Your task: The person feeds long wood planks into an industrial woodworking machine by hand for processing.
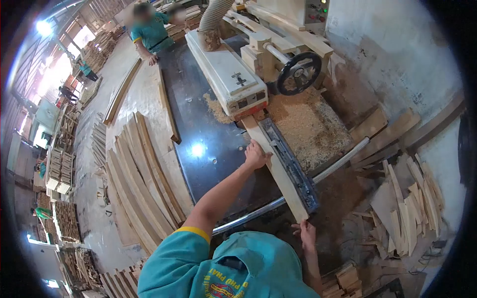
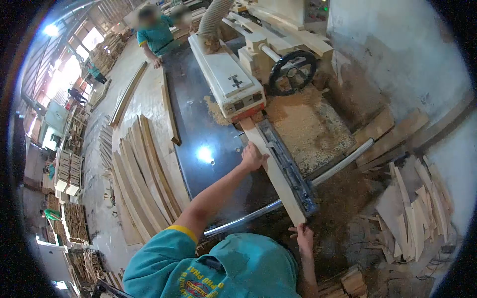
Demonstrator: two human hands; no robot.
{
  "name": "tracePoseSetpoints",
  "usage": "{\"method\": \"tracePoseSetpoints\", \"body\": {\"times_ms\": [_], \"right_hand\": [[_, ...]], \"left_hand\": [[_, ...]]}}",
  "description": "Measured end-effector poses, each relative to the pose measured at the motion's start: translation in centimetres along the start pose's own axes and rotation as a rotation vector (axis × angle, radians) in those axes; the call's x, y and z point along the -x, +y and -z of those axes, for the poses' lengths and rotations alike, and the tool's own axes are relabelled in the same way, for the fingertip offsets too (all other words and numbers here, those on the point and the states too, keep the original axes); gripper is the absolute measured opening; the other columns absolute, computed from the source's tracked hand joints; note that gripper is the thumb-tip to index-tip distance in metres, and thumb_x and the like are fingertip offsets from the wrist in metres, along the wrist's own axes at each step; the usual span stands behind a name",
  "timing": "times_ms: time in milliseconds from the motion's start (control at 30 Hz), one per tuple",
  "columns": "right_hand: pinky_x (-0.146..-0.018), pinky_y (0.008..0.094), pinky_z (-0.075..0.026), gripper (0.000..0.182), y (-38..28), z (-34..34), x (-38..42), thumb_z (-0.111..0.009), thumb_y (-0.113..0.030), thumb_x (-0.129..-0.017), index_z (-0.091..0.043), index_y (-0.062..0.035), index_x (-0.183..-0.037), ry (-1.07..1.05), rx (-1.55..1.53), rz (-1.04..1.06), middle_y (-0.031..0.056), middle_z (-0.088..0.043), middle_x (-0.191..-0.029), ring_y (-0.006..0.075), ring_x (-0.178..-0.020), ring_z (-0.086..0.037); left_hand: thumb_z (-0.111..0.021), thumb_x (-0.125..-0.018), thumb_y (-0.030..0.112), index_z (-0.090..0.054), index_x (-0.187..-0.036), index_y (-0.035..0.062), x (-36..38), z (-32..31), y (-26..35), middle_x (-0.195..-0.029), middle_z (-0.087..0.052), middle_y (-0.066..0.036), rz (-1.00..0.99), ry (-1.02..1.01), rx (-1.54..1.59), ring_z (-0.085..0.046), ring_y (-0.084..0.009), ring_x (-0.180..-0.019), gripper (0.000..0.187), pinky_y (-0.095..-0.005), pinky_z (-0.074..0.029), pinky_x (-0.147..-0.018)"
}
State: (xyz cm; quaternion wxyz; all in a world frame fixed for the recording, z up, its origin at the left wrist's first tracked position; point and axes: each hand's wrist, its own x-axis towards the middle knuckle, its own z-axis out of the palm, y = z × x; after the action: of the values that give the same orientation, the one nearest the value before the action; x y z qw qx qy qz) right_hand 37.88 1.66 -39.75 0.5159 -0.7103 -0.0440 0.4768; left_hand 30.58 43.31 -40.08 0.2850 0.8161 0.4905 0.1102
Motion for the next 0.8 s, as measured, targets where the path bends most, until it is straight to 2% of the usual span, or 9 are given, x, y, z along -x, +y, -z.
{"method": "tracePoseSetpoints", "body": {"times_ms": [67, 167, 233, 267, 333, 400, 533, 633, 800], "right_hand": [[-0.052, 0.0280, -0.050, 0.044, -1.4, -1.4, -0.4, -0.048, -0.039, -0.108, -0.065, 0.0013, -0.105, -0.011, 0.039, -0.009, 0.0142, -0.076, -0.092, 0.0134, -0.058, -0.065], [-0.054, 0.0287, -0.053, 0.047, -2.2, -2.7, -0.7, -0.046, -0.040, -0.108, -0.065, 0.0022, -0.104, -0.043, 0.071, 0.005, 0.0147, -0.076, -0.092, 0.0147, -0.059, -0.066], [-0.057, 0.0292, -0.055, 0.050, -1.8, -2.9, -0.3, -0.046, -0.043, -0.108, -0.065, 0.0039, -0.106, -0.049, 0.071, 0.012, 0.0157, -0.076, -0.092, 0.0169, -0.061, -0.068], [-0.057, 0.0292, -0.055, 0.050, -1.4, -2.7, 0.3, -0.046, -0.043, -0.108, -0.065, 0.0039, -0.106, -0.061, 0.076, 0.023, 0.0157, -0.076, -0.092, 0.0169, -0.061, -0.068], [-0.065, 0.0382, -0.058, 0.056, -0.1, -1.7, 1.8, -0.041, -0.043, -0.109, -0.064, 0.0075, -0.113, -0.040, 0.128, 0.062, 0.0177, -0.075, -0.096, 0.0229, -0.067, -0.070], [-0.065, 0.0409, -0.059, 0.057, 2.4, -0.1, 2.7, -0.041, -0.044, -0.109, -0.063, 0.0082, -0.116, 0.000, 0.175, 0.014, 0.0189, -0.075, -0.097, 0.0246, -0.067, -0.070], [-0.063, 0.0383, -0.058, 0.049, 8.9, 3.8, 3.9, -0.045, -0.039, -0.109, -0.063, 0.0073, -0.111, 0.111, 0.025, -0.182, 0.0191, -0.075, -0.097, 0.0235, -0.069, -0.071], [-0.056, 0.0307, -0.053, 0.050, 8.0, 4.3, 6.7, -0.043, -0.043, -0.108, -0.062, 0.0035, -0.110, 0.077, 0.165, -0.088, 0.0161, -0.075, -0.094, 0.0190, -0.061, -0.068], [-0.116, 0.0559, -0.034, 0.074, 6.0, 3.5, 9.1, -0.036, -0.063, -0.103, -0.042, -0.0068, -0.151, -0.016, 0.008, -0.335, 0.0141, -0.055, -0.146, 0.0336, -0.140, -0.046]], "left_hand": [[-0.081, -0.078, 0.051, -0.024, -0.145, -0.0084, -1.4, 1.6, 0.1, -0.140, -0.045, -0.029, 0.095, -0.081, -0.007, -0.043, -0.0470, -0.132, 0.106, -0.0528, -0.036, -0.109], [-0.079, -0.082, 0.049, -0.038, -0.138, -0.0072, -2.1, 3.7, -1.4, -0.127, -0.057, -0.025, 0.100, 0.049, -0.038, -0.053, -0.0418, -0.121, 0.090, -0.0524, -0.042, -0.103], [-0.071, -0.093, 0.044, -0.054, -0.127, -0.0054, -2.4, 5.3, -3.2, -0.109, -0.066, -0.017, 0.142, 0.040, 0.718, -0.062, -0.0344, -0.101, 0.063, -0.0482, -0.050, -0.092], [-0.071, -0.093, 0.044, -0.054, -0.127, -0.0054, -2.6, 6.1, -4.6, -0.109, -0.066, -0.017, 0.140, 0.057, 0.719, -0.062, -0.0344, -0.101, 0.063, -0.0482, -0.050, -0.092], [-0.060, -0.101, 0.035, -0.060, -0.120, -0.0019, -3.6, 6.9, -10.3, -0.117, -0.065, -0.018, 0.417, 0.060, 1.309, -0.063, -0.0286, -0.103, 0.042, -0.0385, -0.051, -0.093], [-0.048, -0.107, 0.039, -0.060, -0.124, -0.0027, -5.5, 6.8, -19.2, -0.104, -0.067, -0.013, 0.330, 0.130, 1.574, -0.064, -0.0302, -0.094, 0.046, -0.0350, -0.054, -0.085], [-0.035, -0.104, 0.063, -0.050, -0.129, -0.0107, -4.1, 14.4, -26.9, -0.121, -0.061, -0.024, 0.468, 0.479, 2.285, -0.062, -0.0341, -0.104, 0.079, -0.0402, -0.056, -0.092], [-0.034, -0.102, 0.067, -0.048, -0.128, -0.0106, -3.8, 19.8, -30.1, -0.118, -0.060, -0.026, 0.540, 0.577, 2.550, -0.062, -0.0371, -0.107, 0.083, -0.0460, -0.058, -0.092], [-0.035, -0.105, 0.060, -0.053, -0.125, -0.0018, -7.6, 21.9, -36.2, -0.112, -0.063, -0.026, 0.495, 0.502, 2.735, -0.065, -0.0358, -0.099, 0.068, -0.0511, -0.062, -0.083]]}}
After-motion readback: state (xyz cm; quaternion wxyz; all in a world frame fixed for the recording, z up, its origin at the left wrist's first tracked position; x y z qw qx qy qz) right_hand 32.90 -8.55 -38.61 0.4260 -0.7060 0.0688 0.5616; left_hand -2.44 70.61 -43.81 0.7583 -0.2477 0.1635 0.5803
